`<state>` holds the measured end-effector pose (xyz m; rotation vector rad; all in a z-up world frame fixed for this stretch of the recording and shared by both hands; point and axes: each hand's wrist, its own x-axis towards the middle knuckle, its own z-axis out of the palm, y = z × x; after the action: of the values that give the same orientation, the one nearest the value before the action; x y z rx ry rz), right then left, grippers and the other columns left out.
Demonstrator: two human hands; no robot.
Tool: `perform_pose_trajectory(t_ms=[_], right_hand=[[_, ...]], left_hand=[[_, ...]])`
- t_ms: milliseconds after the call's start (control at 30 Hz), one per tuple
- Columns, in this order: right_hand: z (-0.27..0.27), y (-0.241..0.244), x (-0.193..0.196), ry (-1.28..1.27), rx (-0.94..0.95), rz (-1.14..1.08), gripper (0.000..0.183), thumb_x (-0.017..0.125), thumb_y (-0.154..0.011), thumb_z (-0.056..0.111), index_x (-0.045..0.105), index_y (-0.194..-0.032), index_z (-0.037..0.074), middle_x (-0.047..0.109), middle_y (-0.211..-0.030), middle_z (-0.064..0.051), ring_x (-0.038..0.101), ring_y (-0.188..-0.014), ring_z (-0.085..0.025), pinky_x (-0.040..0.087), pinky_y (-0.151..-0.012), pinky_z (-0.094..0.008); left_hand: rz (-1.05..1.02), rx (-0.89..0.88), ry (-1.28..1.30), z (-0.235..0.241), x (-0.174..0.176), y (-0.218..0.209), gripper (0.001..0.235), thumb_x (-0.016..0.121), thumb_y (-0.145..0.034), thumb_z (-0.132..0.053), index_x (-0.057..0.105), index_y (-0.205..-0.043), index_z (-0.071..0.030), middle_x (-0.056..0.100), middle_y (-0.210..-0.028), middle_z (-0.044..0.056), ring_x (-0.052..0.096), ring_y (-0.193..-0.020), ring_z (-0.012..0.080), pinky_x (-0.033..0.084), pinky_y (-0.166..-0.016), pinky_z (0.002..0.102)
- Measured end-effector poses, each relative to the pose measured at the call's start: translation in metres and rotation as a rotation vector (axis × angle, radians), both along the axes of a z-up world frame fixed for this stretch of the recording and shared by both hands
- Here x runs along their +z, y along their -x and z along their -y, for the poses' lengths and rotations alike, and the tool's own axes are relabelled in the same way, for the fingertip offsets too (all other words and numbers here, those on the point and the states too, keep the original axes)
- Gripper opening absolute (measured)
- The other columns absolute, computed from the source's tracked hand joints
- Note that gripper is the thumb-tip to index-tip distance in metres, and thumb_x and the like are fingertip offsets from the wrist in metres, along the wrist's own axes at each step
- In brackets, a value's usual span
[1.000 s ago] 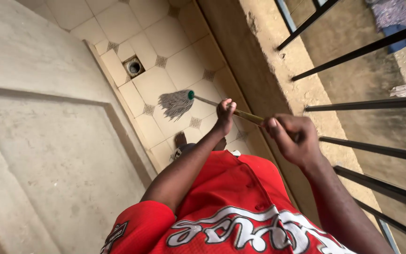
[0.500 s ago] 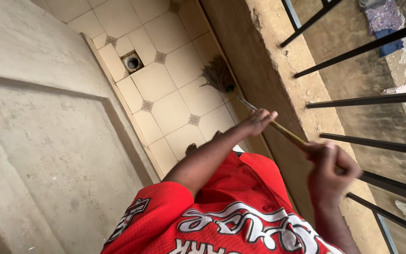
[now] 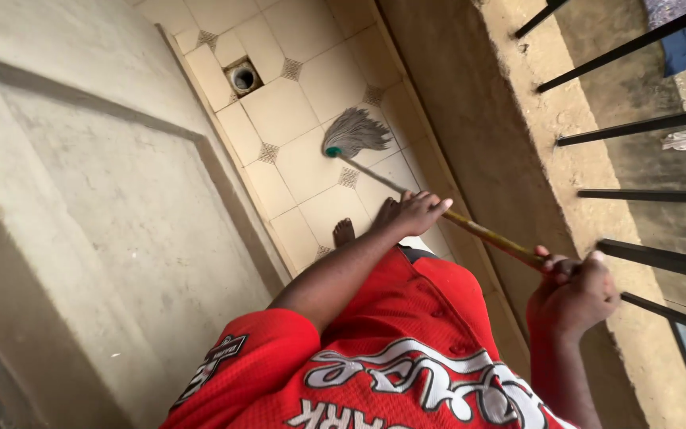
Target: Mop the tiled floor of a balcony using a standard mop
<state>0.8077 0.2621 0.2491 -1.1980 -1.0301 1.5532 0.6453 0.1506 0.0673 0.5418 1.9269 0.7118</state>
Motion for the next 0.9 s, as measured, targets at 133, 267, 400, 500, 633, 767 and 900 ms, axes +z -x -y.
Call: perform_pose_trajectory(t_ms=[133,267,400,500,633,767,900], right_hand=[[0.037,-0.010,-0.012,0.031,0.136,-0.007,0.049,0.055,-0.104,0.007,0.040,-0.058,0.016,0.038,-0.052,-0.005,0.049,-0.051,-0.018,0.070,-0.083,-0.050],[0.056,-0.032,-0.060,-0.008,0.204,-0.054,0.041,0.062,-0.107,0.004,0.050,-0.068,0.006,0.048,-0.056,-0.015,0.064,-0.055,-0.028,0.068,-0.083,-0.055],[0.074,-0.032,-0.061,0.010,0.353,-0.011,0.043,0.061,-0.105,0.003,0.052,-0.063,0.005,0.052,-0.057,-0.015,0.065,-0.058,-0.025,0.063,-0.089,-0.053],[0.077,-0.032,-0.052,0.004,0.512,0.034,0.042,0.060,-0.104,0.006,0.057,-0.063,0.001,0.054,-0.058,-0.018,0.063,-0.061,-0.024,0.060,-0.091,-0.057],[0.060,-0.034,-0.036,-0.073,0.730,0.056,0.046,0.058,-0.104,0.004,0.053,-0.058,0.000,0.049,-0.055,-0.017,0.056,-0.060,-0.024,0.058,-0.087,-0.053],[0.028,-0.046,-0.022,-0.248,0.915,-0.036,0.051,0.054,-0.102,-0.001,0.047,-0.052,0.002,0.044,-0.049,-0.015,0.050,-0.052,-0.027,0.056,-0.072,-0.045],[-0.019,-0.051,-0.007,-0.374,1.022,-0.073,0.054,0.057,-0.099,-0.001,0.043,-0.047,0.006,0.039,-0.045,-0.011,0.045,-0.047,-0.025,0.054,-0.062,-0.036]], left_hand=[[-0.074,-0.008,-0.023,0.047,-0.030,-0.007,0.073,0.022,-0.093,-0.069,0.064,-0.129,-0.021,0.057,-0.145,0.006,0.039,-0.137,0.0412,0.036,-0.105,0.052],[-0.102,-0.088,-0.074,0.086,-0.080,-0.019,0.067,0.025,-0.106,-0.062,0.061,-0.131,-0.011,0.059,-0.140,0.011,0.043,-0.144,0.0329,0.027,-0.120,0.049],[-0.083,-0.039,-0.003,0.138,-0.086,-0.031,0.055,0.031,-0.107,-0.055,0.059,-0.134,-0.015,0.055,-0.140,0.009,0.038,-0.142,0.0374,0.025,-0.119,0.050],[-0.311,-0.263,-0.053,0.159,-0.192,-0.064,0.053,0.016,-0.110,-0.052,0.046,-0.139,-0.020,0.053,-0.133,0.005,0.038,-0.141,0.0333,0.023,-0.116,0.054],[-0.646,-0.165,-0.099,0.160,-0.287,-0.113,0.038,0.031,-0.114,-0.032,0.037,-0.150,-0.021,0.043,-0.132,0.009,0.029,-0.140,0.0347,0.025,-0.107,0.071],[-0.164,0.284,-0.008,0.119,-0.112,-0.111,0.041,0.028,-0.110,-0.061,0.043,-0.111,-0.024,0.036,-0.117,0.002,0.030,-0.139,0.0198,0.007,-0.125,0.046],[-0.091,0.575,-0.201,0.036,-0.237,-0.133,0.049,0.029,-0.111,-0.064,0.046,-0.120,-0.018,0.039,-0.142,0.005,0.028,-0.147,0.0226,0.001,-0.125,0.050]])
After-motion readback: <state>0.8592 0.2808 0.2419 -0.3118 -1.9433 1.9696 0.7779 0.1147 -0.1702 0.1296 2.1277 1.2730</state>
